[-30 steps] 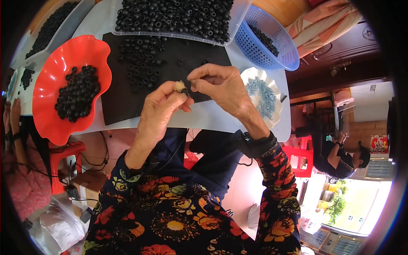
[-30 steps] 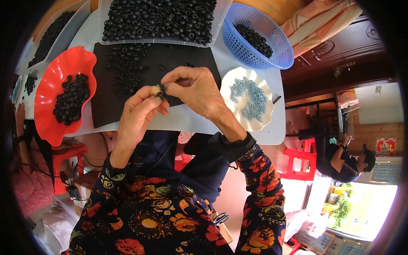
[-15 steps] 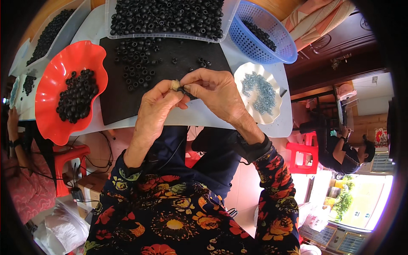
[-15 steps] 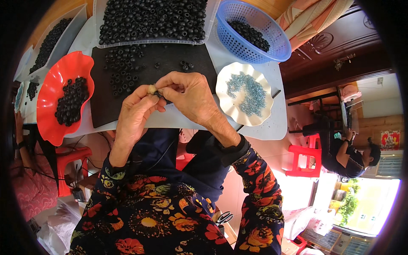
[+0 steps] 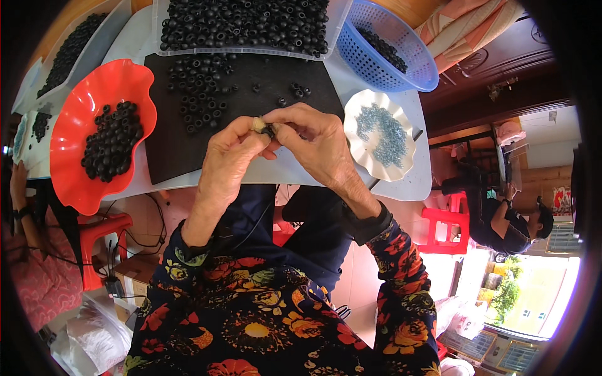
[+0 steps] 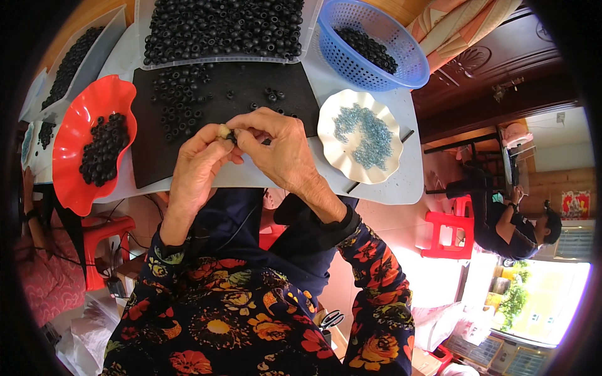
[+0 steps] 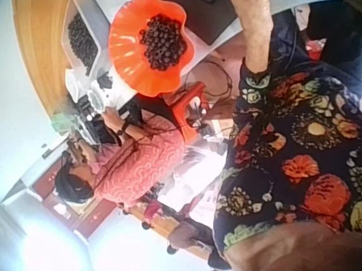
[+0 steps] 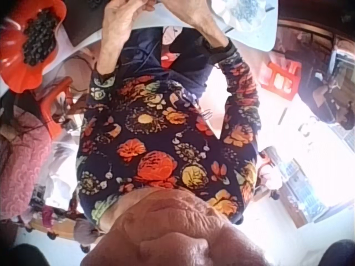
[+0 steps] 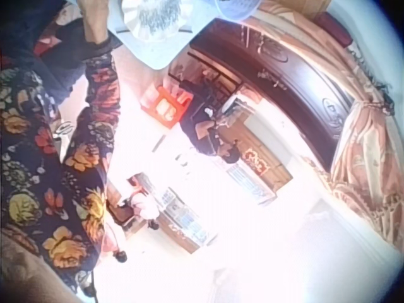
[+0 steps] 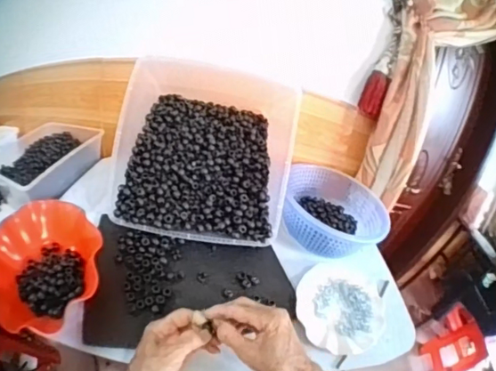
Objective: Inserting small blue decorative beads into circular black plastic components by hand.
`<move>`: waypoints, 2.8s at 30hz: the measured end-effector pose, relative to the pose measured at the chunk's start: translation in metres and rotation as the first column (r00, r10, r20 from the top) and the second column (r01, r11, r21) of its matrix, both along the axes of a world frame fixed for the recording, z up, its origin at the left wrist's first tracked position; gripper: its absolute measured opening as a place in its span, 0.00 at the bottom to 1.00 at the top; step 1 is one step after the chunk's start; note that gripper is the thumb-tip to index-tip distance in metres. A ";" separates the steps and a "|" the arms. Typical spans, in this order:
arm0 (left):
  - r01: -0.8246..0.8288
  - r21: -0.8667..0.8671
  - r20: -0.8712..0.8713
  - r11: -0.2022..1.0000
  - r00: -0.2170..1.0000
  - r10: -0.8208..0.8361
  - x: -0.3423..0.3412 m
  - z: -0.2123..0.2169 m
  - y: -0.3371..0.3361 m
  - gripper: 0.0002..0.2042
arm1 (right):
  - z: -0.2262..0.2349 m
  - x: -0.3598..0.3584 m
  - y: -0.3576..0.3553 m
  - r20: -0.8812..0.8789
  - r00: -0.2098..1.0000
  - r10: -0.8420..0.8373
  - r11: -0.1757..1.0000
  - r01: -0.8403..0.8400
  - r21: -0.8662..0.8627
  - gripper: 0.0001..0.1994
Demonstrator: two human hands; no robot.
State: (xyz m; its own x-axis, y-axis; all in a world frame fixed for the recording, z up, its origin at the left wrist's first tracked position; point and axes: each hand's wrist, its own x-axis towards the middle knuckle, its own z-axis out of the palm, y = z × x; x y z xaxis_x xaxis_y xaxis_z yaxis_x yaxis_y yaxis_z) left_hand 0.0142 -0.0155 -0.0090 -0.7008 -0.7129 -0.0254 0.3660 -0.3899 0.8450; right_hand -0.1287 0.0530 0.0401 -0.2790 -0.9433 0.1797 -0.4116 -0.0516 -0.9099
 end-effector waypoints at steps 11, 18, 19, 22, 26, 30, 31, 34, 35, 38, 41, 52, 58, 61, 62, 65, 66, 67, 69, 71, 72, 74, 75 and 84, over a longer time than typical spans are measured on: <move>-0.002 -0.019 0.001 1.000 1.000 0.002 -0.001 0.000 0.001 0.07 | -0.009 0.003 0.002 0.211 0.977 -0.029 1.000 0.027 0.010 0.08; -0.036 -0.035 -0.010 0.999 0.999 0.036 -0.003 -0.006 0.001 0.08 | -0.020 0.011 0.002 0.210 0.975 -0.076 0.987 0.104 -0.124 0.10; -0.041 -0.036 -0.008 0.999 0.999 0.041 -0.003 -0.007 0.001 0.08 | -0.020 0.012 0.002 0.131 0.987 -0.096 0.979 0.117 -0.166 0.11; -0.053 -0.021 -0.042 0.998 0.998 0.052 -0.002 -0.008 0.002 0.08 | -0.016 0.015 0.004 0.061 0.993 -0.103 0.983 0.111 -0.148 0.12; -0.059 0.030 -0.065 0.998 0.996 0.061 -0.002 -0.005 0.002 0.08 | -0.021 0.017 0.005 0.022 0.996 -0.086 0.967 0.088 -0.238 0.13; -0.024 0.078 -0.079 0.997 0.996 0.030 0.000 0.000 0.000 0.08 | -0.024 0.018 0.008 -0.096 0.990 -0.108 0.949 0.074 -0.305 0.17; 0.006 0.065 -0.079 0.998 0.997 -0.001 0.001 0.000 -0.001 0.08 | -0.026 0.019 0.008 -0.116 0.988 -0.106 0.948 0.065 -0.312 0.18; -0.006 0.082 -0.105 0.997 0.994 0.015 0.001 -0.002 0.000 0.07 | -0.031 0.020 0.007 -0.147 0.980 -0.136 0.943 0.082 -0.324 0.19; -0.004 0.082 -0.106 0.997 0.994 0.013 0.000 -0.003 0.000 0.07 | -0.032 0.021 0.007 -0.148 0.979 -0.138 0.942 0.084 -0.324 0.19; 0.008 0.115 -0.112 0.993 0.994 0.004 -0.002 -0.005 -0.001 0.06 | -0.036 0.023 0.007 -0.109 0.977 -0.184 0.938 0.141 -0.317 0.18; 0.031 0.143 -0.075 0.989 0.997 -0.021 -0.001 -0.006 -0.006 0.05 | -0.038 0.023 0.005 -0.112 0.975 -0.194 0.929 0.145 -0.342 0.18; 0.078 0.089 -0.029 0.993 0.997 -0.076 0.000 0.000 -0.007 0.06 | -0.038 0.020 0.004 -0.138 0.975 -0.175 0.931 0.118 -0.346 0.16; 0.071 0.066 0.015 0.995 0.997 -0.072 0.000 -0.009 -0.009 0.06 | -0.038 0.024 0.004 -0.123 0.982 -0.145 0.943 0.099 -0.317 0.17; 0.052 0.042 -0.001 0.998 0.999 -0.052 0.002 -0.007 -0.006 0.07 | -0.033 0.025 0.006 -0.135 0.977 -0.167 0.955 0.126 -0.269 0.16; 0.054 0.041 -0.003 0.998 0.999 -0.054 0.001 -0.005 -0.005 0.07 | -0.033 0.025 0.006 -0.137 0.976 -0.169 0.954 0.127 -0.270 0.16; -0.001 0.037 -0.064 0.999 0.998 0.004 -0.001 -0.002 -0.002 0.09 | -0.038 0.024 0.005 -0.170 0.963 -0.210 0.932 0.144 -0.333 0.14; 0.006 0.039 -0.074 0.999 0.997 -0.003 -0.003 -0.001 -0.002 0.11 | -0.040 0.023 0.005 -0.144 0.967 -0.212 0.925 0.151 -0.348 0.14; 0.014 0.042 -0.084 0.999 0.996 -0.010 -0.004 0.001 -0.001 0.12 | -0.040 0.022 0.005 -0.119 0.970 -0.214 0.919 0.158 -0.362 0.13; 0.050 0.019 -0.088 0.999 0.995 -0.049 -0.002 -0.005 -0.006 0.13 | -0.040 0.024 0.006 -0.116 0.968 -0.223 0.920 0.170 -0.354 0.12; 0.083 -0.006 -0.089 0.997 0.993 -0.083 -0.001 -0.009 -0.007 0.14 | -0.039 0.025 0.006 -0.113 0.967 -0.230 0.921 0.179 -0.346 0.11; 0.081 -0.013 -0.082 0.997 0.993 -0.082 -0.001 -0.010 -0.007 0.14 | -0.039 0.024 0.006 -0.133 0.965 -0.225 0.923 0.167 -0.348 0.11; 0.078 -0.023 -0.080 0.997 0.994 -0.080 -0.001 -0.010 -0.007 0.14 | -0.038 0.024 0.005 -0.158 0.963 -0.219 0.923 0.152 -0.352 0.11; 0.069 -0.021 -0.083 0.997 0.994 -0.071 -0.001 -0.010 -0.006 0.14 | -0.035 0.026 0.007 -0.144 0.965 -0.218 0.933 0.163 -0.321 0.11; 0.024 0.001 -0.012 1.000 1.000 -0.024 0.003 0.001 -0.001 0.14 | 0.009 -0.017 0.014 -0.214 0.898 -0.385 0.918 0.348 -0.192 0.12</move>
